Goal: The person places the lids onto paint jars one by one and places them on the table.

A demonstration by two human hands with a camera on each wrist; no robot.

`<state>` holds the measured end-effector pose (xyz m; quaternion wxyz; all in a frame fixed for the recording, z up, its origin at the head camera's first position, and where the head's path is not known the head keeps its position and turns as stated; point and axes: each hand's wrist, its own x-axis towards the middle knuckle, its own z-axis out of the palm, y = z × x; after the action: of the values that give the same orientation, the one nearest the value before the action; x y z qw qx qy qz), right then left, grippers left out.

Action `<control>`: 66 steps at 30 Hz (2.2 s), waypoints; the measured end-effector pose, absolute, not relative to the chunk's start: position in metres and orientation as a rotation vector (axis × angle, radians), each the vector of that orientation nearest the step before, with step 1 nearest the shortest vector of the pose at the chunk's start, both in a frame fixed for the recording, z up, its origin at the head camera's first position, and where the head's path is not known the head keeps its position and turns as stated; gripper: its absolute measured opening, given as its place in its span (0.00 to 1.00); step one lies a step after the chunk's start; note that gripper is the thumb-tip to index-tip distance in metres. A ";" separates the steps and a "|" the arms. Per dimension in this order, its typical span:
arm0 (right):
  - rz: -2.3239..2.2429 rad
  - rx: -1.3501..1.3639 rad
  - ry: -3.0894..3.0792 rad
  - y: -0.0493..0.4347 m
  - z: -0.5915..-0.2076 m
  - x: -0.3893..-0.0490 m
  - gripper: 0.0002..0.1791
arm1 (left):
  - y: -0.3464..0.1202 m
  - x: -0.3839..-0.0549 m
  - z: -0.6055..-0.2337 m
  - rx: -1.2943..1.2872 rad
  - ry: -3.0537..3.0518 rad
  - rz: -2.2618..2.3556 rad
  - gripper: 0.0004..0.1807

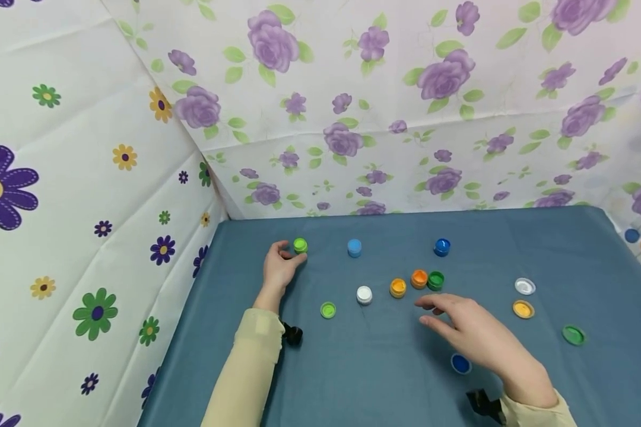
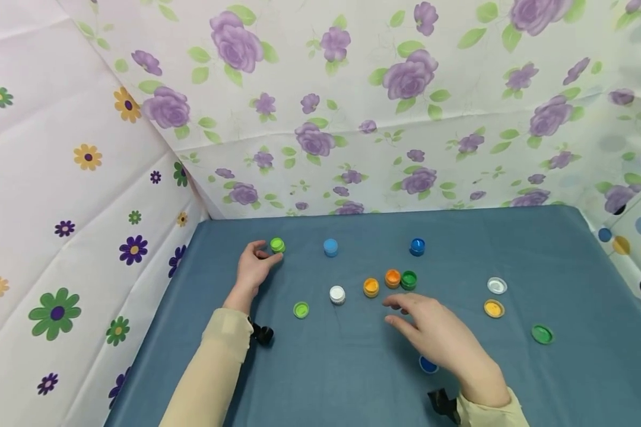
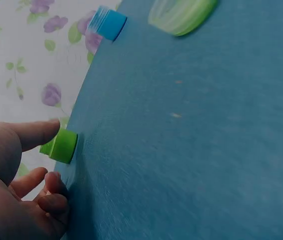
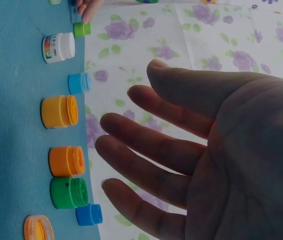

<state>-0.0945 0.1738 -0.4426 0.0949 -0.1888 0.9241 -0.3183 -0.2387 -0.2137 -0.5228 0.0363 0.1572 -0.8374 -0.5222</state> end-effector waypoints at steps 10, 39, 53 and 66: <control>-0.939 -0.585 2.734 0.173 -0.443 -0.097 0.18 | -0.207 -0.252 -0.519 0.528 -2.641 -1.452 0.29; -0.931 -0.692 2.658 0.134 -0.440 -0.100 0.15 | -0.219 -0.178 -0.512 -0.178 -1.870 -2.408 0.10; -1.004 -0.771 2.540 0.067 -0.460 -0.109 0.14 | -0.211 -0.157 -0.519 -0.691 -1.542 -2.667 0.18; -0.715 -0.856 2.911 0.006 -0.475 -0.110 0.24 | -0.216 -0.157 -0.521 -0.797 -1.462 -2.680 0.10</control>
<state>-0.1099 0.0055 -0.4748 0.0121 -0.2746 0.9337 -0.2294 -0.1572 -0.2157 -0.5205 -0.0067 -0.2525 -0.4633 -0.8494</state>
